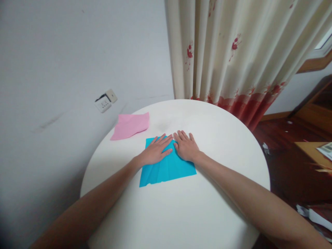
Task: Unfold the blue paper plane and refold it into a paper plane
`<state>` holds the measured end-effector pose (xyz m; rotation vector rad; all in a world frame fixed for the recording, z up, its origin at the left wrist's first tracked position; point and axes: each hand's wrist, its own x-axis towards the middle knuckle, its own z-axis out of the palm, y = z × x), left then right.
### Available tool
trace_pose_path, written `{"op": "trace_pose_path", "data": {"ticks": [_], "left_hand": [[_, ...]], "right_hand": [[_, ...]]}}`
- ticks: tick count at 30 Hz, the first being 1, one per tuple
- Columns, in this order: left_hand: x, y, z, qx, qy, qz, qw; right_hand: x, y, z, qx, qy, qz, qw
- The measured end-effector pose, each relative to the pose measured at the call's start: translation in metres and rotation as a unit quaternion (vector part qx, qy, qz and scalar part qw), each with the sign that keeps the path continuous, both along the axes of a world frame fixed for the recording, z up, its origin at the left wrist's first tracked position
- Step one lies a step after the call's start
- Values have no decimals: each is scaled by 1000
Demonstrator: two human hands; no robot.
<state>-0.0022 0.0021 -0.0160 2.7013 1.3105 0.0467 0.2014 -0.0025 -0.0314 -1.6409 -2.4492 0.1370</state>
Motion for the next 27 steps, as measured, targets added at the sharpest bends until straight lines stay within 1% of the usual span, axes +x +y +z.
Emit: {"op": "trace_pose_path", "data": {"ticks": [2,10,16,17,18,20,22,23,24,27], "left_hand": [[0,1,-1,3,-1,19,1000],[1,2,0,15,-2,129,991],[2,5,-1,25,-11,176,984],[3,5,0,32,-19,175,984],[3,4,1,40,-28,160,986],[5,2,4,49,-42,95,993],[6,-1,7,35,-44,18,998],[7,-3,7,22,-39,-6,999],[7,-4,7,10,-31,-18,999],[4,-5,5,-8,-6,-23,1000]], "right_hand": [[0,0,0,-1,-1,0,1000],[0,-1,3,-1,-9,0,1000],[1,-1,4,-6,-8,2,1000],[1,-1,4,-7,-7,3,1000],[1,0,5,-8,-6,3,1000],[1,0,5,-6,-5,2,1000],[1,0,4,-4,-4,2,1000],[0,-1,4,-2,-4,3,1000],[0,-1,3,-2,-4,5,1000],[0,-1,2,-3,-3,7,1000]]}}
